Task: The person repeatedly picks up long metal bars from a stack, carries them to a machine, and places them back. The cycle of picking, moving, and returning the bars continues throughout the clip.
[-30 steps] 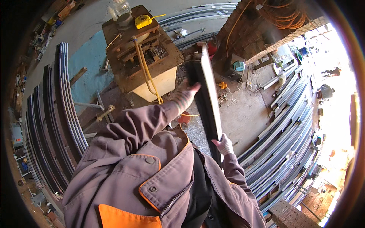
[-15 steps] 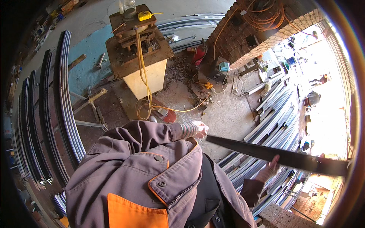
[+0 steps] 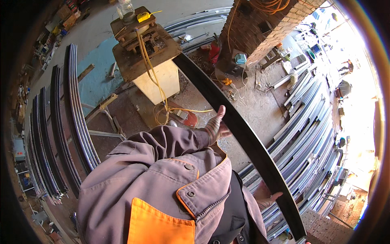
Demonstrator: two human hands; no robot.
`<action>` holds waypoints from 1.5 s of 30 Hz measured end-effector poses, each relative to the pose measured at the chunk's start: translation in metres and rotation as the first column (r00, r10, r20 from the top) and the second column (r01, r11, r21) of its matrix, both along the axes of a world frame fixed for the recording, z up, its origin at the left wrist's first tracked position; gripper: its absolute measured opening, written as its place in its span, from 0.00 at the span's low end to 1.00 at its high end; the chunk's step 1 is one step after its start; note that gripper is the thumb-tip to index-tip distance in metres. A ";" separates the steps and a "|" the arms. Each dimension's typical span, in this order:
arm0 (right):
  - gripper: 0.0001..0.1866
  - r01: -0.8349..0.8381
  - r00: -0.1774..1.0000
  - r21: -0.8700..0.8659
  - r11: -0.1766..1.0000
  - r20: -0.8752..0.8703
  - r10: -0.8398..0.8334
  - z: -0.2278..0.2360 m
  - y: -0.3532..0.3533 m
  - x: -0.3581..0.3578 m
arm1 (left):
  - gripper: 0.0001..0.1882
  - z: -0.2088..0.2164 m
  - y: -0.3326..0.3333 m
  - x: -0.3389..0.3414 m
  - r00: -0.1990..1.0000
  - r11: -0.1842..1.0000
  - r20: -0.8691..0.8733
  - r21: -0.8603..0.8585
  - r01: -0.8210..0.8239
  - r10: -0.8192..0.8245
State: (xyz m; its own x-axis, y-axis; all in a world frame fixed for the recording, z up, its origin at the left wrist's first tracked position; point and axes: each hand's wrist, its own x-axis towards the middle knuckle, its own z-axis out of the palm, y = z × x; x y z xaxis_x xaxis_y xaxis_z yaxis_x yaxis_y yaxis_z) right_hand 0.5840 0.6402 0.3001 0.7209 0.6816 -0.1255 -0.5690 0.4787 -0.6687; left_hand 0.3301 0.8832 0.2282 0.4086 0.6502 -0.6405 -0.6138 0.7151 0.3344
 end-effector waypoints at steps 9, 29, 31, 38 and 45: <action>0.33 -0.567 0.687 -0.367 0.737 0.283 0.669 0.026 -0.014 -0.047 | 0.51 0.027 -0.018 -0.019 0.877 0.991 -0.463 0.039 -0.127 0.130; 0.20 -0.010 -0.087 -0.961 0.278 0.278 0.957 -0.165 0.079 -0.021 | 0.53 -0.021 0.142 -0.207 0.582 0.960 -0.764 0.213 -0.182 0.280; 0.19 -0.003 -0.067 -0.962 0.273 0.273 0.960 -0.177 0.086 -0.024 | 0.50 -0.028 0.172 -0.238 0.525 0.956 -0.802 0.193 -0.222 0.284; 0.16 0.057 -0.121 -0.960 0.275 0.267 0.956 -0.195 0.113 -0.037 | 0.50 -0.078 0.225 -0.272 0.495 0.978 -0.852 0.084 -0.191 0.170; 0.14 0.068 -0.081 -0.977 0.204 0.199 0.977 -0.191 0.116 -0.033 | 0.52 -0.082 0.229 -0.270 0.543 0.981 -0.819 0.122 -0.152 0.186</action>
State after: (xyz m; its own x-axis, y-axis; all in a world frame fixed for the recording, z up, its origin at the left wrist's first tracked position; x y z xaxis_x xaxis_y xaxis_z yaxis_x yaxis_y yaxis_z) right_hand 0.5507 0.7566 0.1092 0.1132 0.8515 -0.5120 0.7434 -0.4145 -0.5250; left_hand 0.0600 1.1120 0.1459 -0.4057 0.6764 -0.6147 -0.1658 0.6069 0.7773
